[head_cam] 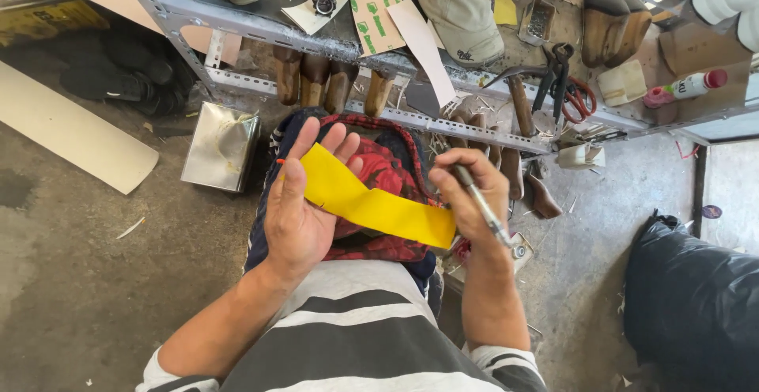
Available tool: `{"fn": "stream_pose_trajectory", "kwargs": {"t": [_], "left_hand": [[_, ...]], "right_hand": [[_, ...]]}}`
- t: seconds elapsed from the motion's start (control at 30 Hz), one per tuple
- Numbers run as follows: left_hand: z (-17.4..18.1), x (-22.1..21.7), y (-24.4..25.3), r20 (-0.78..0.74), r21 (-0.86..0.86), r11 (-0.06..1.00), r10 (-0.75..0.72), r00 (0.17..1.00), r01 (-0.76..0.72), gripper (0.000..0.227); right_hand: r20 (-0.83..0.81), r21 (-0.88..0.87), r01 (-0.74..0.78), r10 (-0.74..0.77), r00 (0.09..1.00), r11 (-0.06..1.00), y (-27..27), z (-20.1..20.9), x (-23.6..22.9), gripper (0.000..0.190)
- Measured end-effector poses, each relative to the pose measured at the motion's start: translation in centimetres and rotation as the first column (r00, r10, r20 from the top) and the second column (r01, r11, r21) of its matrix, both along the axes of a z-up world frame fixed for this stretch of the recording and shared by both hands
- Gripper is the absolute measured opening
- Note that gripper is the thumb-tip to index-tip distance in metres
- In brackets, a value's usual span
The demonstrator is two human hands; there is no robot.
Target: The person sits on the floor in a workshop, holding a white shoe and a pair of pliers. They then retrieve a red bag, take out a piece of paper, and write on it with a pen. The person also handles a yellow shoe part and a white curved piece, writing on them as well.
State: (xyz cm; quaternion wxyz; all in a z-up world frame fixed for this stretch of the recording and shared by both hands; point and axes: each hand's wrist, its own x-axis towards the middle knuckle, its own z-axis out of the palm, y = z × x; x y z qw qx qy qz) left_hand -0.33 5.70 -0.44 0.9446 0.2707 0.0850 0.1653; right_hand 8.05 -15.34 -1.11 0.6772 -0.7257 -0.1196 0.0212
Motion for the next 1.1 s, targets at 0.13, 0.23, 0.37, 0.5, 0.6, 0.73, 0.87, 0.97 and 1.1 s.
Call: {"fn": "stream_pose_trajectory", "kwargs": {"t": [0.13,0.23,0.37,0.5,0.6,0.73,0.87,0.97,1.1], "left_hand": [[-0.3,-0.7,-0.4,-0.053,-0.046,0.998,-0.037,0.998,0.034,0.061],[0.0,-0.5,-1.1,-0.028,-0.115,0.992,-0.054,0.998,0.051,0.061],[0.1,0.1,-0.9,0.027,-0.081,0.996,-0.032,0.999,0.034,0.059],[-0.4,-0.4,0.3,0.03,-0.031,0.999,-0.036,0.999,0.037,0.059],[-1.8,-1.1,-0.7,0.075,-0.059,0.994,-0.091,0.993,0.096,0.057],[-2.8,-3.1,-1.8,0.133,-0.148,0.899,-0.394,0.91,0.411,0.074],[-3.7,-3.7,-1.1,0.059,-0.131,0.745,-0.653,0.755,0.654,0.076],[-4.9,-3.5,-0.8,0.015,-0.075,0.674,-0.736,0.677,0.735,0.078],[-5.8,-3.6,-1.9,0.028,-0.026,0.634,-0.773,0.634,0.773,0.075]], "right_hand": [[0.125,-0.028,-0.128,0.13,0.984,0.991,0.3,2.1,1.2,0.027],[0.083,0.131,-0.287,0.278,0.957,0.949,3.7,0.6,-0.3,0.039],[-0.145,0.441,-0.337,0.437,0.888,0.832,5.1,-5.3,-2.7,0.044],[-0.207,0.263,-0.275,0.333,0.92,0.925,4.0,-1.8,-1.8,0.022],[-0.142,0.111,-0.29,0.304,0.942,0.951,1.8,1.8,-0.2,0.016],[-0.054,-0.159,-0.531,0.529,0.847,0.833,-0.6,5.1,0.8,0.009],[-0.111,-0.3,-0.654,0.656,0.747,0.694,-2.7,3.9,0.7,0.01],[-0.125,-0.269,-0.66,0.654,0.746,0.701,-3.4,3.4,0.6,0.008],[-0.113,-0.278,-0.584,0.578,0.808,0.762,-3.4,3.4,0.4,0.011]]}}
